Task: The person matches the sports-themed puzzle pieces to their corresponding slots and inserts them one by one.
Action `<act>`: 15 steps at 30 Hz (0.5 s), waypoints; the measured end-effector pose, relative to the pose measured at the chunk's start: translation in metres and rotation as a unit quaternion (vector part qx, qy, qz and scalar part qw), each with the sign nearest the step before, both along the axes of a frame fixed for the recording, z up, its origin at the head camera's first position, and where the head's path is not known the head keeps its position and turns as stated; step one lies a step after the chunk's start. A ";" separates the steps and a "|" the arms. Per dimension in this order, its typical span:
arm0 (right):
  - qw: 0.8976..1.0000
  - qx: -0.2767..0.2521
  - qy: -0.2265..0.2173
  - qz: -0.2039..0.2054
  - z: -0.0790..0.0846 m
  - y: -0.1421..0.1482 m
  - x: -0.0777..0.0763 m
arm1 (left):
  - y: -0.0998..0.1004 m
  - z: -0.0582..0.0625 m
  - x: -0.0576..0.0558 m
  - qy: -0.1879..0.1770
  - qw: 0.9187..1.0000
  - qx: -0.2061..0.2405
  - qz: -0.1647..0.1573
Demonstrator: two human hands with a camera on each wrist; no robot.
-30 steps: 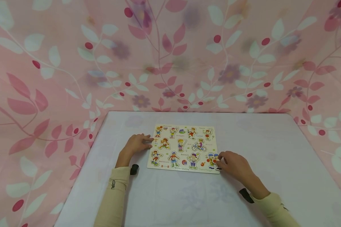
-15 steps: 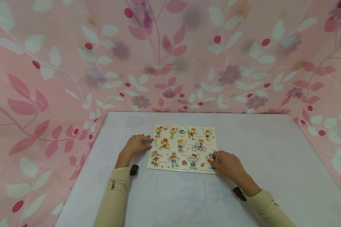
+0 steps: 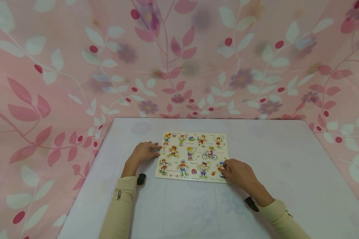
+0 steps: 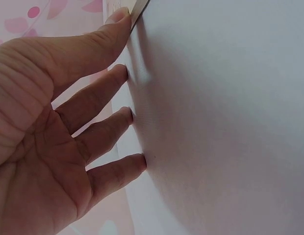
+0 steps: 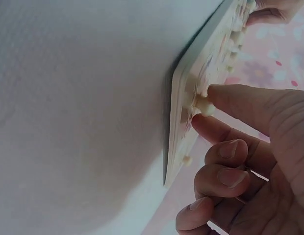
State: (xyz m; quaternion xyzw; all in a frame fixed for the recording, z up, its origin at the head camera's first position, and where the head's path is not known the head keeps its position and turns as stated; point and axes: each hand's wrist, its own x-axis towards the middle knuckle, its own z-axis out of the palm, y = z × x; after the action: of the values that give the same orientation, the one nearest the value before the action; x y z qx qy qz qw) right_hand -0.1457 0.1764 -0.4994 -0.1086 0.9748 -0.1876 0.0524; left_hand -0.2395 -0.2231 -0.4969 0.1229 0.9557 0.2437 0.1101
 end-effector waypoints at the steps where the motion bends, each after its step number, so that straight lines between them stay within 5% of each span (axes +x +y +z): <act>1: 1.000 -0.003 -0.001 -0.003 0.001 0.001 0.000 | 0.000 0.000 0.000 -0.002 1.000 -0.001 0.000; 10: 0.998 -0.017 0.055 -0.024 0.007 0.025 0.001 | 0.000 -0.005 0.004 -0.005 1.000 -0.010 -0.018; 15: 0.993 -0.010 0.120 -0.014 0.006 0.045 0.003 | 0.004 -0.008 0.021 0.027 0.999 -0.010 -0.027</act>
State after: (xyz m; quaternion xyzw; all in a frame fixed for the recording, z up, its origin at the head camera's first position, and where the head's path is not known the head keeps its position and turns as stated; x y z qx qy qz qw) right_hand -0.1431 0.2215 -0.4935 -0.1168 0.9736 -0.1836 -0.0687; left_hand -0.2187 -0.2193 -0.5046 0.1545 0.9571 0.2273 0.0918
